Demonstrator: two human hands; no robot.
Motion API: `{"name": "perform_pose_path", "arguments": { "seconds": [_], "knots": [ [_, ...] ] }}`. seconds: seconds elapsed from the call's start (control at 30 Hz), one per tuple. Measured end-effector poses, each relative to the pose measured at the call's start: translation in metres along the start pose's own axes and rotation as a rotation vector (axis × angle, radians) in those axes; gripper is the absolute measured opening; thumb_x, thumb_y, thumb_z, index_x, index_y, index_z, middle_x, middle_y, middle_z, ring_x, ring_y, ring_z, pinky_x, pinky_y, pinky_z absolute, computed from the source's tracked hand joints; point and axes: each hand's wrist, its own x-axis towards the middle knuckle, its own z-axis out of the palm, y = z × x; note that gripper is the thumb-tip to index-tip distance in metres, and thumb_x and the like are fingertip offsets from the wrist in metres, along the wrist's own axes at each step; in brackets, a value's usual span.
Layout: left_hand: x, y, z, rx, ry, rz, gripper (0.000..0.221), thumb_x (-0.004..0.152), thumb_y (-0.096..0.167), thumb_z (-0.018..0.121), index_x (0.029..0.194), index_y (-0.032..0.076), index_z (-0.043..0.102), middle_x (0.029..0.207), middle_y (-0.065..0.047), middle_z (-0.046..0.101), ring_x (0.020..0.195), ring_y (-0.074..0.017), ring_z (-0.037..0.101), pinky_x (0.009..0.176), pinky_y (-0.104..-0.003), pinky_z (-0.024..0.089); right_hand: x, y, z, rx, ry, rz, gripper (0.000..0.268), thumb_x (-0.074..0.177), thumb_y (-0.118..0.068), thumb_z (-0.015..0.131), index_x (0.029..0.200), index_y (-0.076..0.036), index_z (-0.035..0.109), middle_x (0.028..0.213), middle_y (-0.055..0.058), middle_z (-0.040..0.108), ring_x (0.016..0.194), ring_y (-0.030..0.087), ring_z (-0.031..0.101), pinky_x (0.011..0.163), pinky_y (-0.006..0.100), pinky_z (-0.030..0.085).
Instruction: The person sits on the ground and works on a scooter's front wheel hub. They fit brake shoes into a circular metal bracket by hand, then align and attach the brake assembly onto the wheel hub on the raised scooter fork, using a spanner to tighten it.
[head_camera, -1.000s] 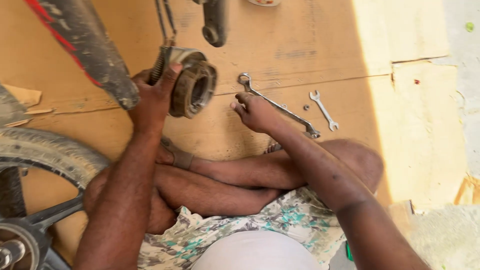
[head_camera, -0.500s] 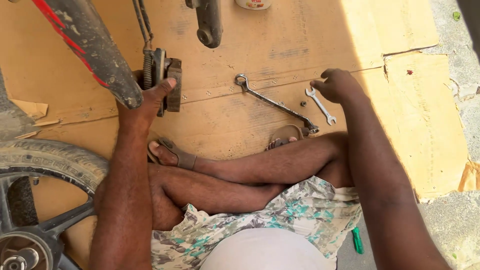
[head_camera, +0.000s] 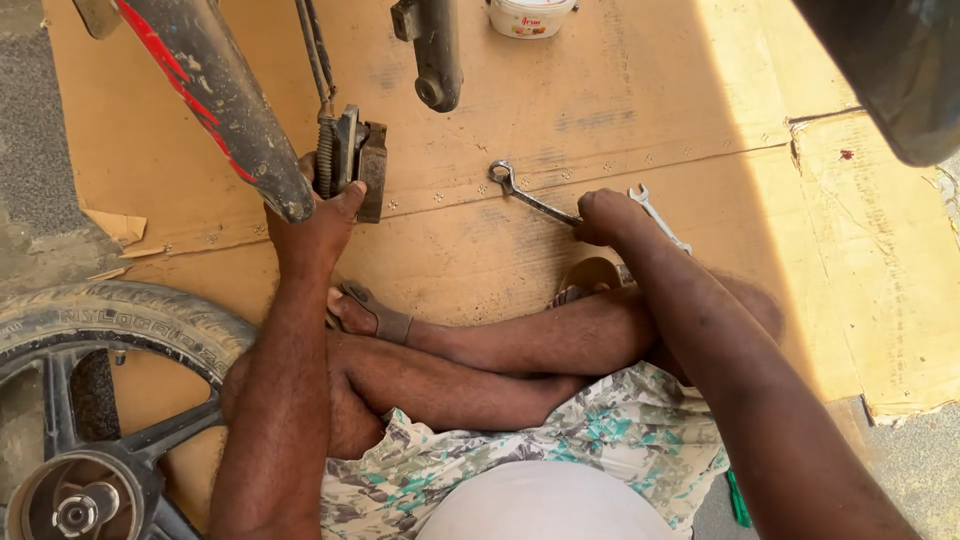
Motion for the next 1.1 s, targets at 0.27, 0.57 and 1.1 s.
{"name": "perform_pose_path", "arguments": {
  "seconds": [0.27, 0.57, 1.1],
  "knots": [
    [0.008, -0.038, 0.018, -0.224, -0.045, 0.056, 0.041, 0.088, 0.022, 0.083, 0.122, 0.006, 0.069, 0.112, -0.007, 0.072, 0.101, -0.0216, 0.067, 0.092, -0.041, 0.053, 0.027, 0.003, 0.040, -0.178, 0.040, -0.126, 0.015, 0.097, -0.016, 0.060, 0.108, -0.010, 0.069, 0.104, 0.013, 0.075, 0.099, 0.033, 0.072, 0.084, 0.048, 0.058],
    [0.008, -0.016, 0.020, -0.245, -0.067, -0.044, 0.047, 0.085, 0.025, 0.087, 0.123, 0.004, 0.069, 0.108, -0.007, 0.073, 0.095, -0.0195, 0.067, 0.083, -0.036, 0.054, -0.025, -0.054, -0.036, 0.139, 0.229, -0.146, 0.019, 0.105, -0.023, 0.054, 0.111, -0.007, 0.062, 0.100, 0.013, 0.070, 0.087, 0.032, 0.068, 0.074, 0.049, 0.054],
    [0.007, -0.013, 0.021, -0.476, -0.133, -0.077, 0.028, 0.087, 0.016, 0.083, 0.110, 0.003, 0.073, 0.093, -0.003, 0.074, 0.077, -0.0117, 0.067, 0.069, -0.031, 0.057, -0.064, -0.098, -0.038, 0.317, 0.630, -0.503, 0.023, 0.099, -0.026, 0.069, 0.114, -0.009, 0.074, 0.088, 0.010, 0.072, 0.068, 0.034, 0.066, 0.056, 0.047, 0.051]
  ]
}}
